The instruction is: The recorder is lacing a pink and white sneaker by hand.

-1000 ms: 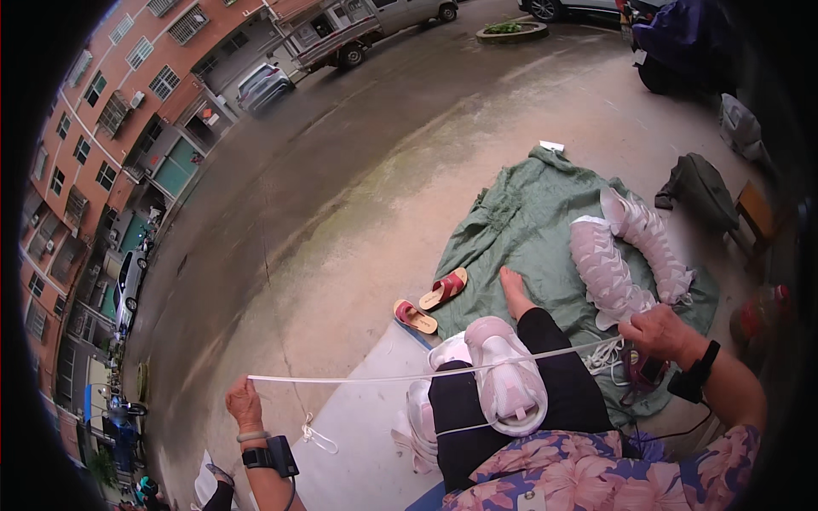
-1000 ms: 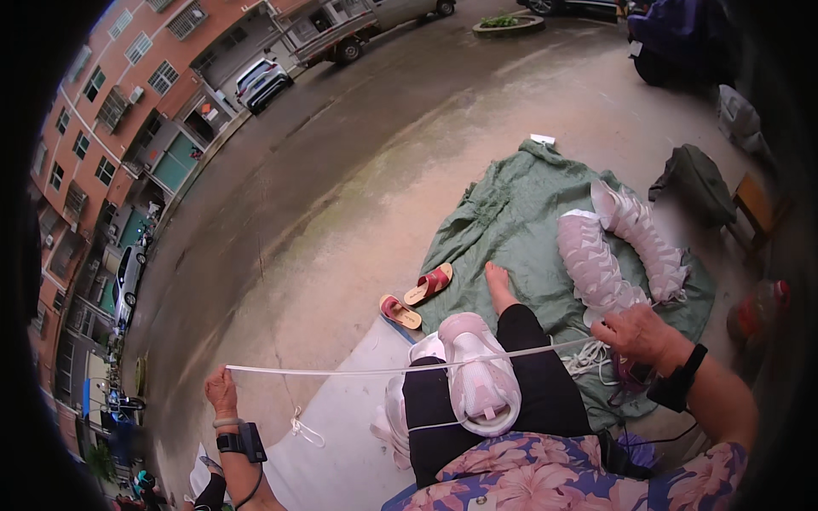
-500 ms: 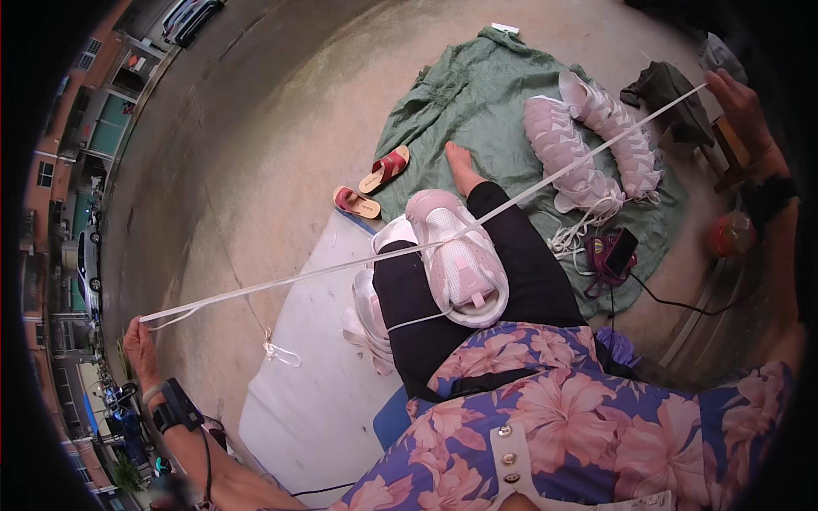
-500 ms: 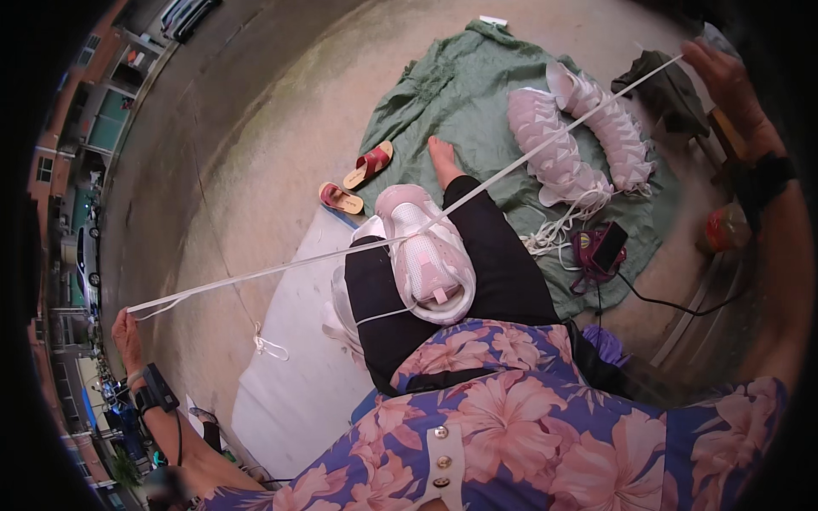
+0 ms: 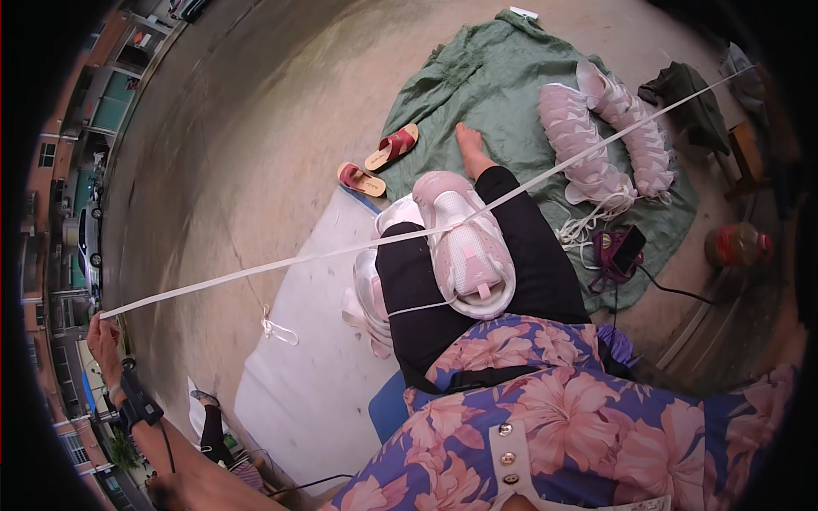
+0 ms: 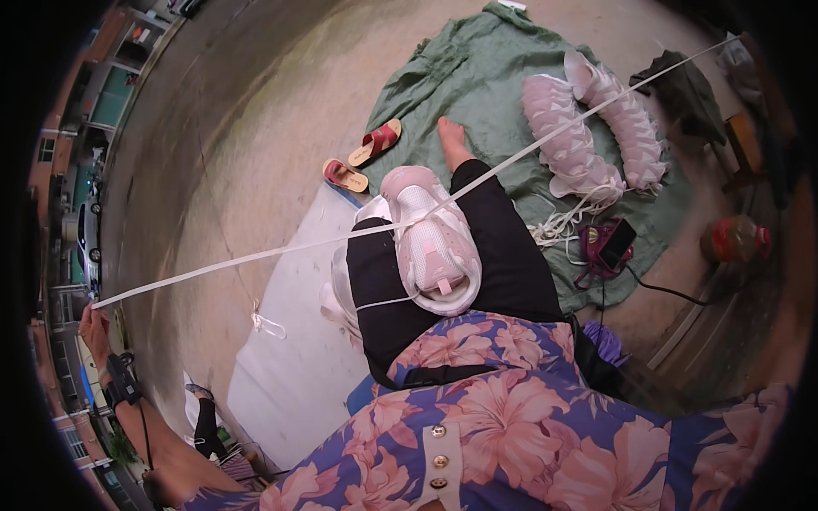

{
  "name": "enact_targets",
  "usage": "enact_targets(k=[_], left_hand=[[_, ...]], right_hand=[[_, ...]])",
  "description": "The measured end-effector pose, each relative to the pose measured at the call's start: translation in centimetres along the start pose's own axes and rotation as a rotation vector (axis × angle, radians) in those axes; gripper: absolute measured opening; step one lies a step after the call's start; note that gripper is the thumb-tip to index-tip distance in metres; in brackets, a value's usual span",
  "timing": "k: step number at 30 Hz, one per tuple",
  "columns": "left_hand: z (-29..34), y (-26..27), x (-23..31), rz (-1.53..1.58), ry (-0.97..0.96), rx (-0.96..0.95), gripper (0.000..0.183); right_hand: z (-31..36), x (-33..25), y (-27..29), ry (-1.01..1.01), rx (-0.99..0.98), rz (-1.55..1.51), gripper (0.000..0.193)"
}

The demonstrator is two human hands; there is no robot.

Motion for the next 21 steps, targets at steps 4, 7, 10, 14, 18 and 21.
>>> enact_targets(k=[4,7,10,14,18,21], left_hand=[[1.5,-4.4,-9.5,0.126,0.007,-0.031,0.017],[1.5,-11.4,-6.8,0.026,0.049,-0.068,0.018],[7.3,-19.8,-2.0,-0.203,0.263,-0.319,0.017],[18.6,-33.1,5.1,-0.077,0.364,-1.016,0.02],[26.6,-40.2,14.5,0.499,0.335,-1.313,0.023],[28.6,-43.9,18.6,0.751,0.319,-1.281,0.023]], right_hand=[[2.0,-25.4,4.7,-0.16,-0.046,-0.047,0.017],[4.1,-27.1,2.3,-0.339,-0.12,-0.167,0.016],[4.7,-23.3,-1.6,-0.467,-0.218,-0.329,0.016],[8.9,-21.2,-6.1,-0.832,-0.305,-0.875,0.015],[8.1,-34.8,-12.4,-0.972,-0.608,-1.504,0.022],[5.2,-38.7,-14.8,-0.913,-0.585,-1.67,0.018]])
Point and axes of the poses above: each hand's wrist, its own z-axis away from the middle knuckle, its own y-axis out of the back of the hand, x = y × z, the point moved 3 cm from there along -z, towards the middle knuckle, and after that the axes turned 1 degree about x, right-handed, at the moved point
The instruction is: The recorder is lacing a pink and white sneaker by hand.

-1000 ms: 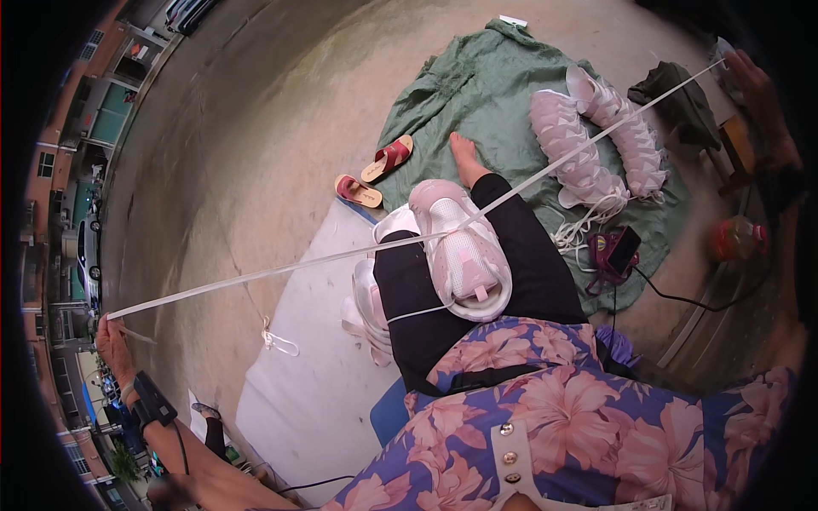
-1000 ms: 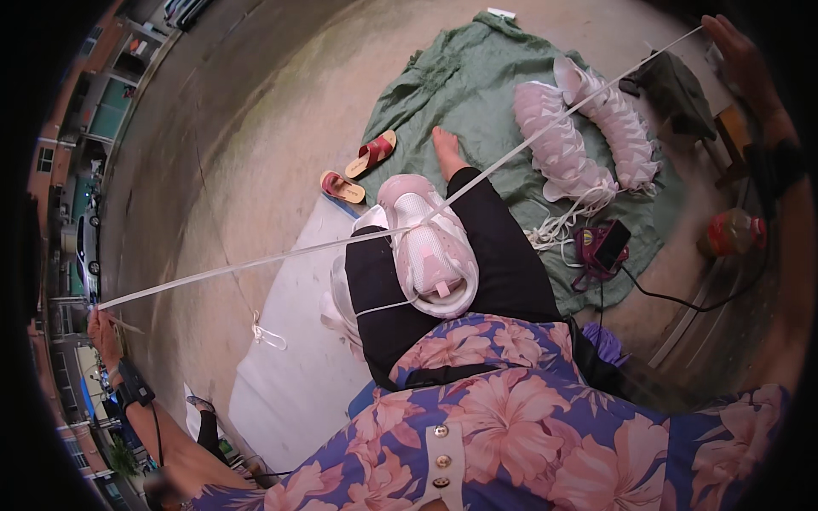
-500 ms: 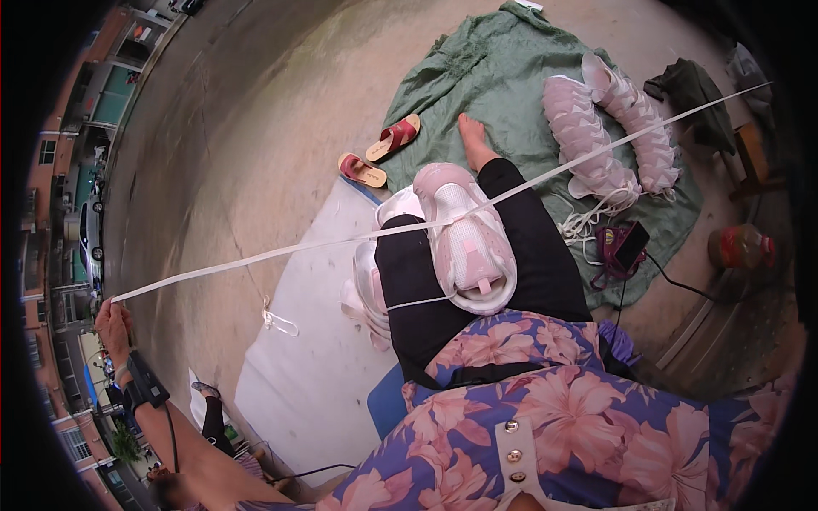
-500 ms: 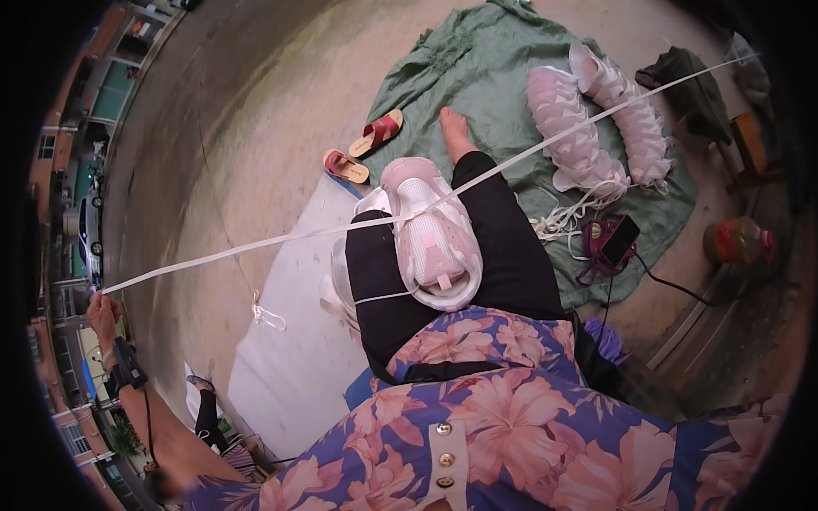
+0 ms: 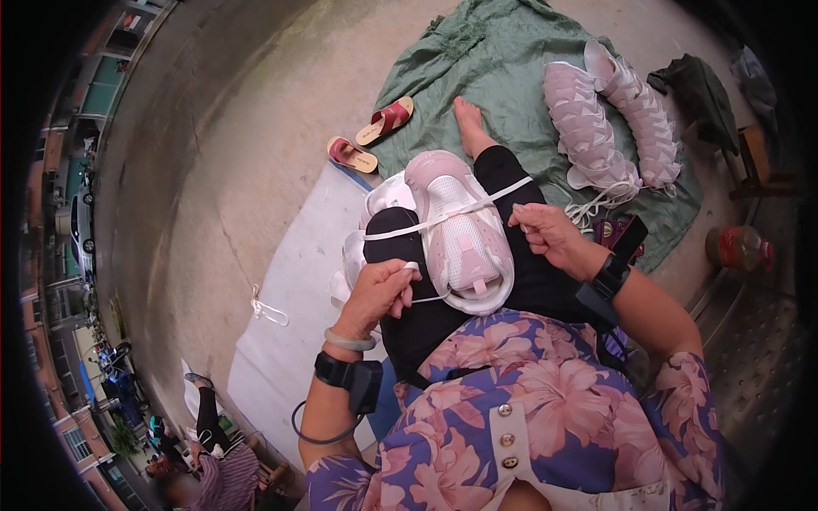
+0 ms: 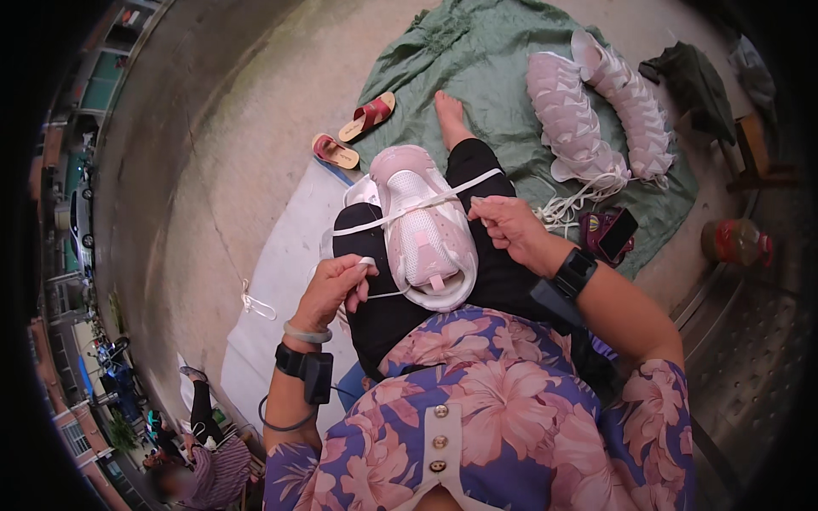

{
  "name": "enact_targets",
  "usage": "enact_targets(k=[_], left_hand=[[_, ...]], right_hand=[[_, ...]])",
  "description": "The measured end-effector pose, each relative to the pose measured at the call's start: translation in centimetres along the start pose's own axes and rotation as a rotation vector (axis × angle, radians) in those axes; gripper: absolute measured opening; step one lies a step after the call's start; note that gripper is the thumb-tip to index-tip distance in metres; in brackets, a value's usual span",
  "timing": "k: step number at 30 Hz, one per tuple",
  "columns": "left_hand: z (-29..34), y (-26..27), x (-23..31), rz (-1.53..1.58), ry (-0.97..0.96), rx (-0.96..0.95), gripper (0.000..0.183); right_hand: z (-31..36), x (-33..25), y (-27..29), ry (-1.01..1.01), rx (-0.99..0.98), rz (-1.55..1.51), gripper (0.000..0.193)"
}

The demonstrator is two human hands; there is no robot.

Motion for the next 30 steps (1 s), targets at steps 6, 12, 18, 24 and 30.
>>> enact_targets(k=[6,12,18,24,30], left_hand=[[-4.9,-2.1,0.9,-0.04,-0.088,0.25,0.018],[-6.4,0.6,0.7,-0.366,-0.248,0.402,0.025],[-3.6,7.7,4.9,-0.792,-0.431,0.862,0.027],[2.6,16.1,6.4,-0.115,-0.469,1.157,0.024],[1.0,8.1,0.0,0.555,-0.234,0.575,0.018]], right_hand=[[-3.3,-0.3,-3.1,0.137,-0.001,0.083,0.015],[-3.3,0.2,-4.3,0.238,-0.044,0.227,0.015],[-3.9,0.9,-3.9,0.355,0.018,0.257,0.017],[-5.0,-0.2,-4.4,0.457,0.032,0.309,0.017],[-2.3,-1.8,-5.5,0.909,0.206,1.063,0.011]])
Point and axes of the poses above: each hand's wrist, its own z-axis away from the middle knuckle, its own y-axis out of the back of the hand, x = y × z, the point moved 3 cm from there along -z, towards the middle knuckle, and after that the axes turned 1 degree about x, right-handed, at the moved point
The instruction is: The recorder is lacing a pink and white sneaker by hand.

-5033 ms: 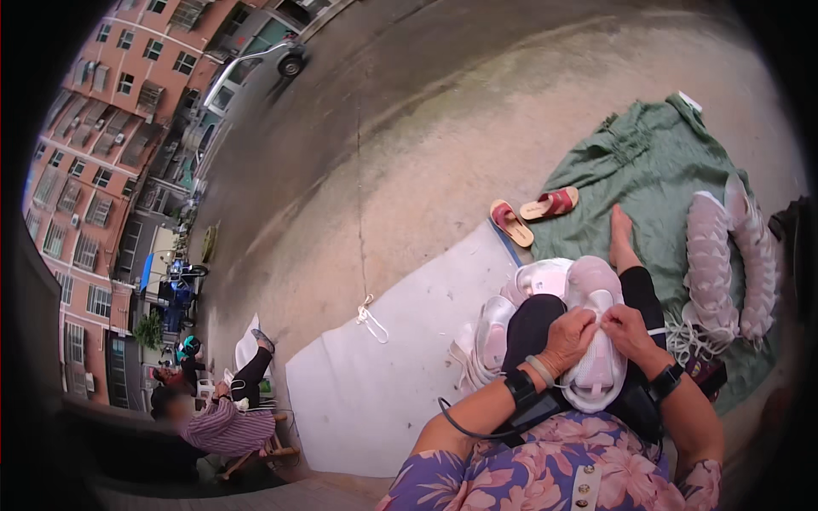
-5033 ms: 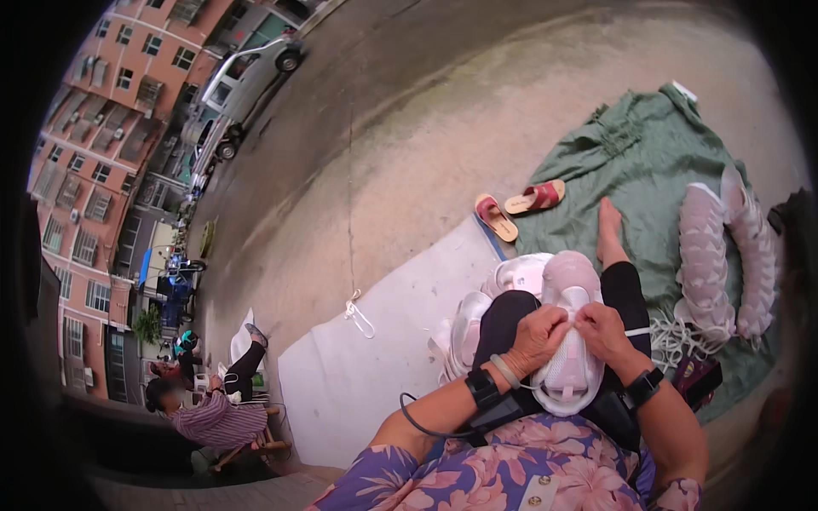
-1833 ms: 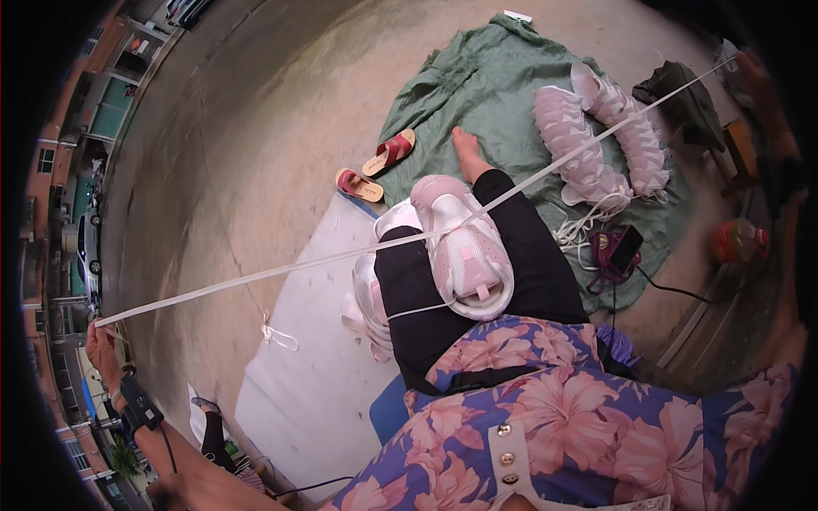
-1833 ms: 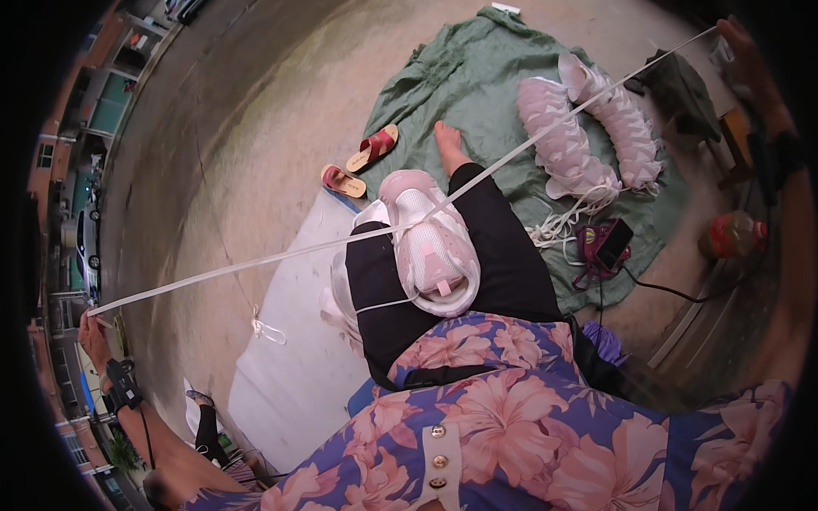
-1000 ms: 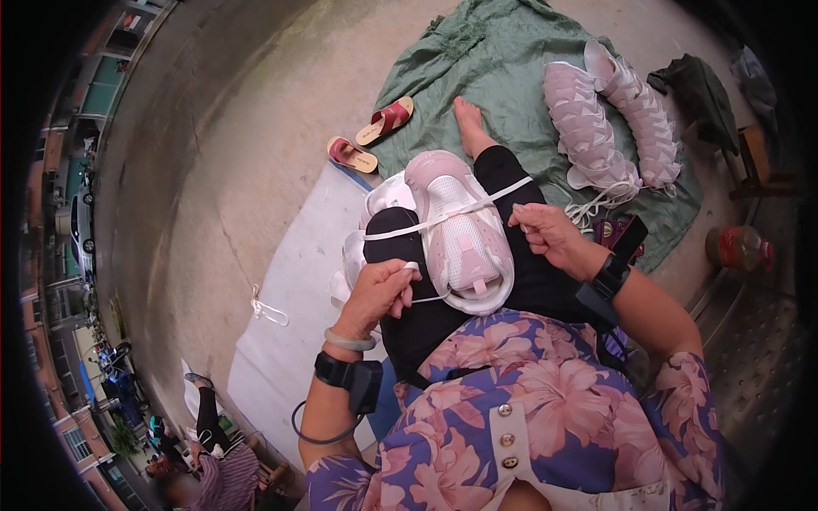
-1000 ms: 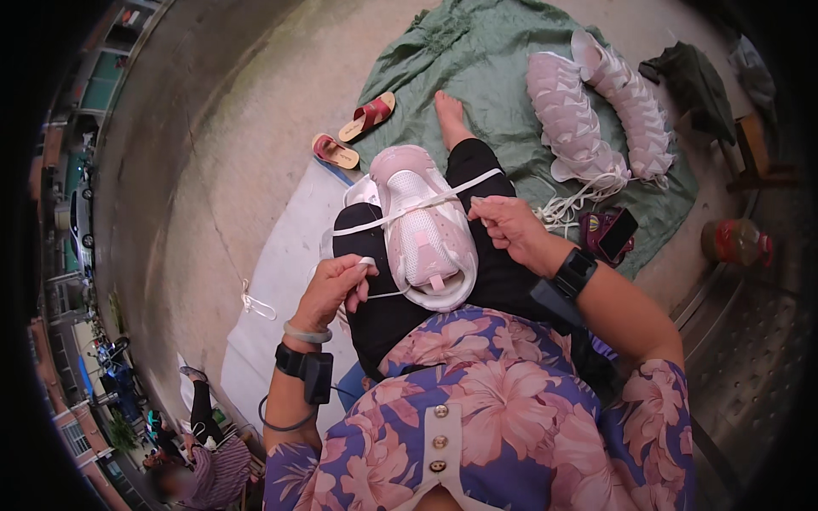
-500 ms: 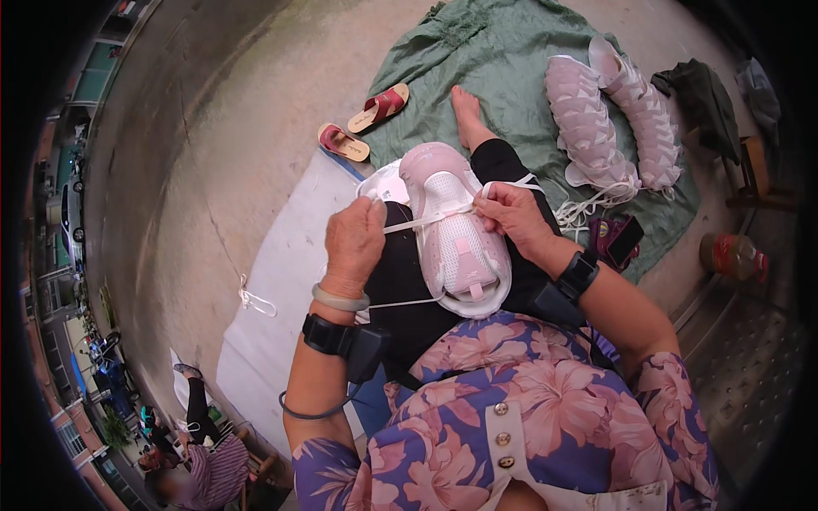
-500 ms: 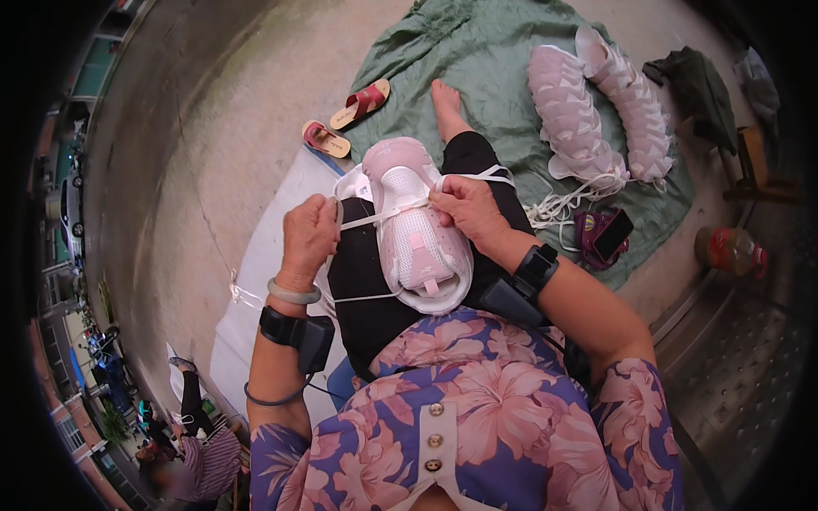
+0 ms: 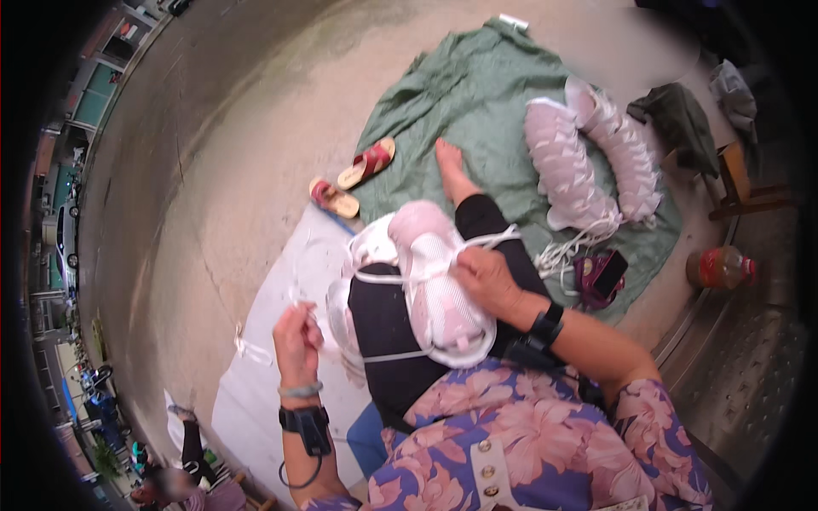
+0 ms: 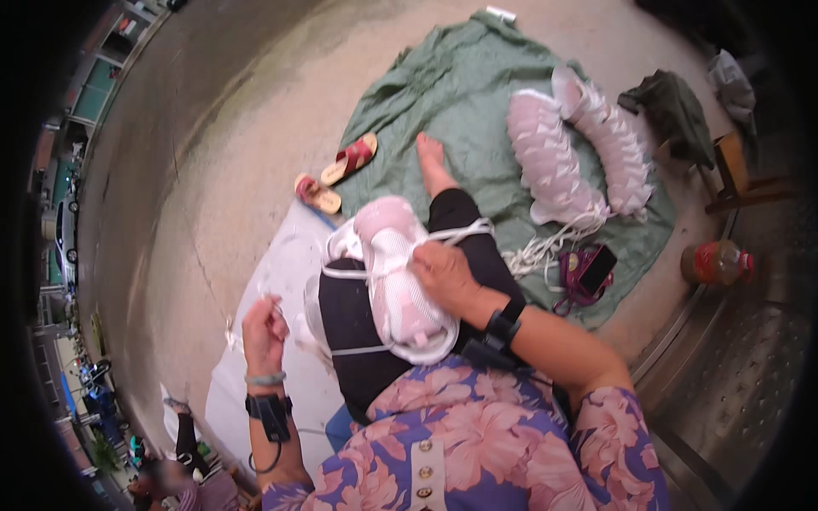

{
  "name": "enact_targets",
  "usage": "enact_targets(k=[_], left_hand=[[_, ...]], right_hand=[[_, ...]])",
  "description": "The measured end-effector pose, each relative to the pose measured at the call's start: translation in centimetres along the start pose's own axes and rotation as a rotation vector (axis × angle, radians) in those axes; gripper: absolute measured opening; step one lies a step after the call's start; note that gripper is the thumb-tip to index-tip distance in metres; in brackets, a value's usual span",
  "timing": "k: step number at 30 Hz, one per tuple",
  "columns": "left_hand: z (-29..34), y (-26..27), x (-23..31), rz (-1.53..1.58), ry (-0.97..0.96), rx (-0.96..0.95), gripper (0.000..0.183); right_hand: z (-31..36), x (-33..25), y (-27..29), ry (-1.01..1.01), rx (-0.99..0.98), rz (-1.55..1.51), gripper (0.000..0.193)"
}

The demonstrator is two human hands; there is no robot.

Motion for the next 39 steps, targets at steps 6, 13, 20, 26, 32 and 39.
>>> enact_targets(k=[6,13,20,26,32,39], left_hand=[[3.2,-5.1,-7.4,0.194,0.279,-0.214,0.014],[2.3,-9.1,-6.6,0.095,0.245,-0.298,0.011],[2.6,-9.4,-7.5,0.011,0.115,-0.258,0.013],[1.3,-9.7,-8.0,-0.17,-0.006,-0.244,0.01],[0.4,-10.7,-7.9,-0.17,-0.1,-0.223,0.014],[-0.8,-10.8,-9.2,-0.245,-0.23,-0.137,0.013]], right_hand=[[1.5,0.1,-2.7,0.176,0.108,-0.001,0.007],[0.5,-0.3,-0.8,-0.164,-0.018,-0.123,0.017],[1.0,0.1,-2.5,-0.055,0.011,-0.036,0.016],[1.1,0.8,-1.1,-0.221,0.029,-0.056,0.026],[1.3,-0.4,1.0,0.074,0.118,-0.068,0.02],[1.0,-4.1,0.2,0.612,-0.167,0.315,0.034]])
Point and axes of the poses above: each hand's wrist, its own z-axis away from the middle knuckle, its own y-axis out of the back of the hand, x = y × z, the point moved 3 cm from there along -z, towards the middle knuckle, and after that the axes turned 1 degree about x, right-handed, at the moved point
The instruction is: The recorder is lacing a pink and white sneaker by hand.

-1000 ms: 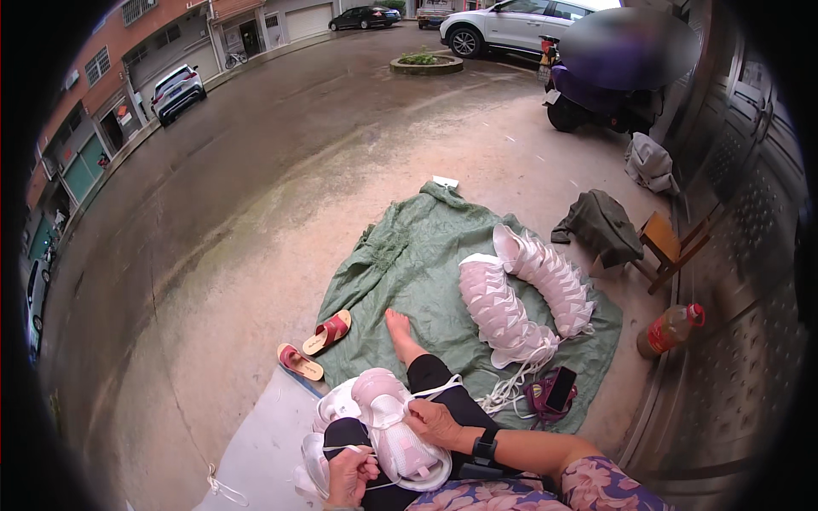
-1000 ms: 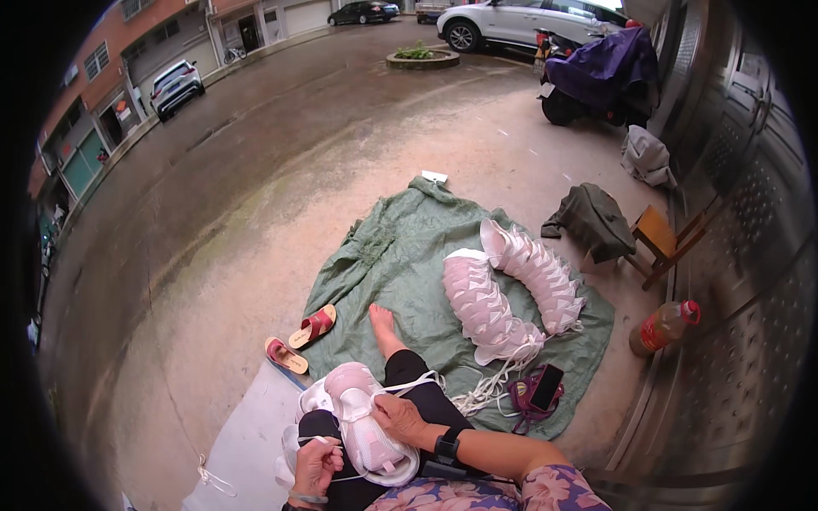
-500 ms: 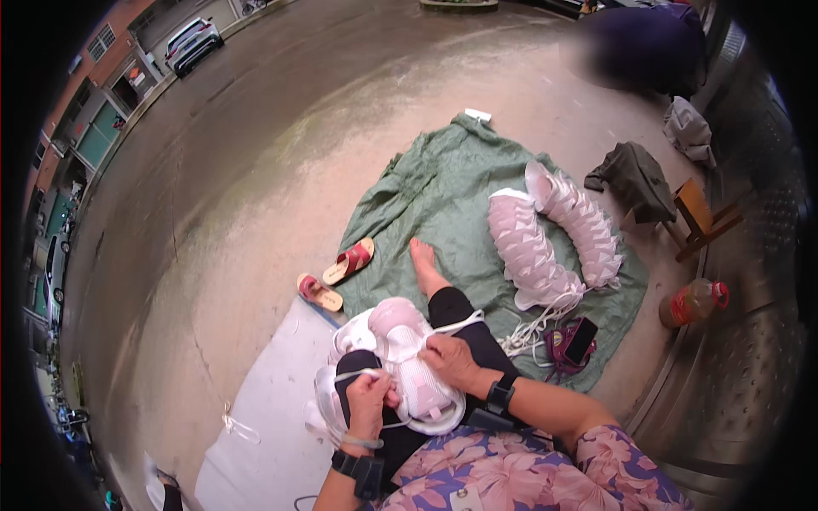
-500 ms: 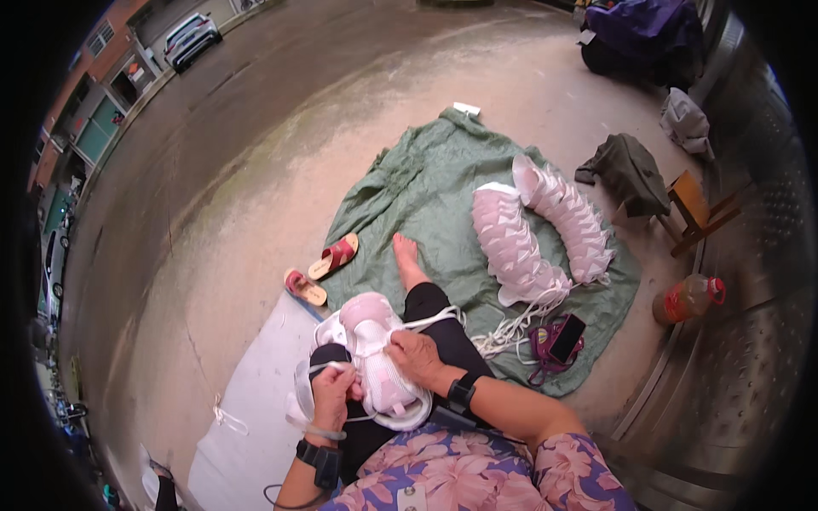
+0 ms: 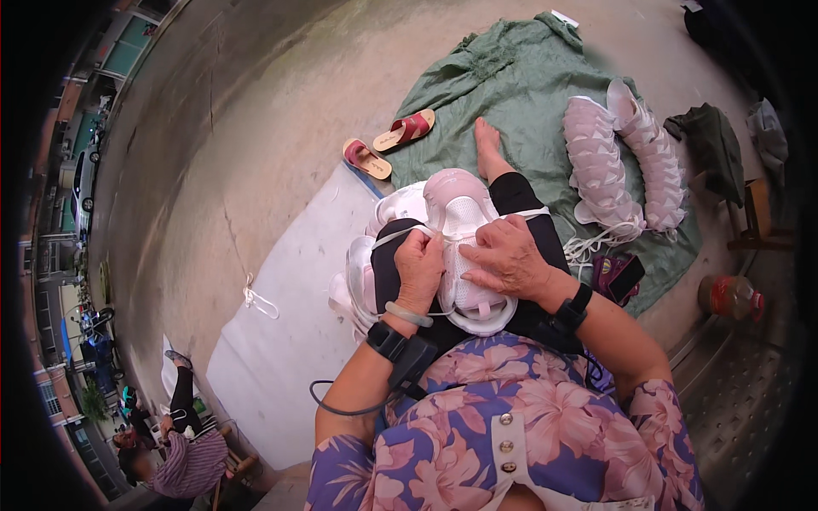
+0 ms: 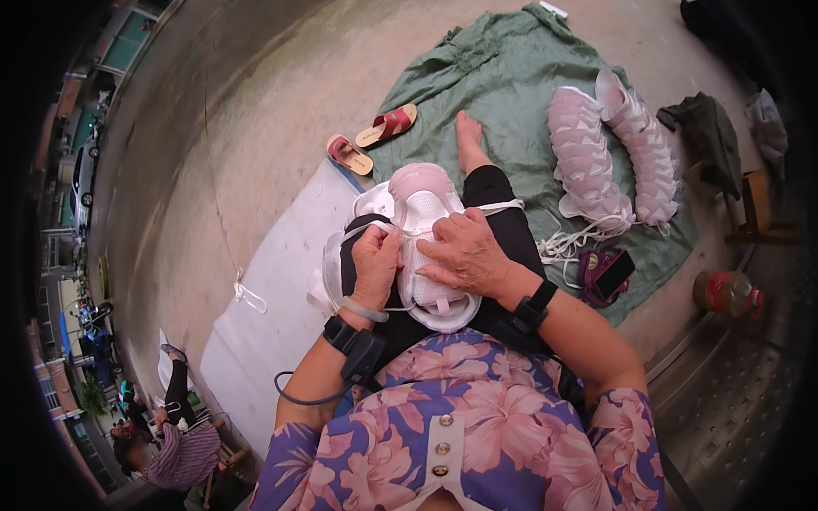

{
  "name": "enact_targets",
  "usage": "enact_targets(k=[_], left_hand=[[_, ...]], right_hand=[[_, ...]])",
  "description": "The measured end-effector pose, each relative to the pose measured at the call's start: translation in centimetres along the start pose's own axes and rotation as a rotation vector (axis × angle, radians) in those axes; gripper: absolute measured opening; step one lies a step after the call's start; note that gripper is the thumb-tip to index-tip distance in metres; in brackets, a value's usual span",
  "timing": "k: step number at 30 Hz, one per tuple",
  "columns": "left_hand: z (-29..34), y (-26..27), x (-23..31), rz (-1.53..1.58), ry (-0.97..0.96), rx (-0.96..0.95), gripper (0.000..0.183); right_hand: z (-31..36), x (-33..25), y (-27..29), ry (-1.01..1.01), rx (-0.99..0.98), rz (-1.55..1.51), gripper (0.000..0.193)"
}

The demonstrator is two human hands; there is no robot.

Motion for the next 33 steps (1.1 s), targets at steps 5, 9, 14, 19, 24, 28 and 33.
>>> enact_targets(k=[5,9,14,19,24,28,33], left_hand=[[-0.6,0.3,-1.0,-0.172,-0.121,0.12,0.016],[-0.6,0.0,-0.9,-0.148,-0.12,0.134,0.016],[-0.8,-0.1,-0.5,-0.246,-0.194,0.139,0.015],[-1.1,-0.3,0.2,-0.296,-0.263,0.136,0.014],[-0.6,-1.5,3.4,-0.648,-0.51,0.015,0.012],[-0.6,-2.1,2.3,-0.799,-0.632,-0.063,0.01],[-0.5,-1.0,2.2,-0.671,-0.397,0.016,0.016]], right_hand=[[-0.1,-0.1,-0.6,0.003,-0.053,0.08,0.045],[-0.1,-0.1,-0.5,-0.044,-0.116,0.109,0.053],[-0.1,0.0,-0.8,-0.062,-0.114,0.079,0.052],[-0.5,0.3,-1.1,-0.052,-0.054,0.078,0.047],[-0.6,0.4,0.1,-0.079,-0.09,0.062,0.046],[0.0,0.4,-1.1,-0.087,-0.008,0.045,0.043],[0.4,-0.3,-0.8,-0.096,-0.011,0.062,0.034]])
Point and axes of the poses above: each hand's wrist, its own z-axis away from the middle knuckle, its own y-axis out of the back of the hand, x = y × z, the point moved 3 cm from there along -z, towards the middle knuckle, and after that the axes turned 1 degree about x, right-handed, at the moved point
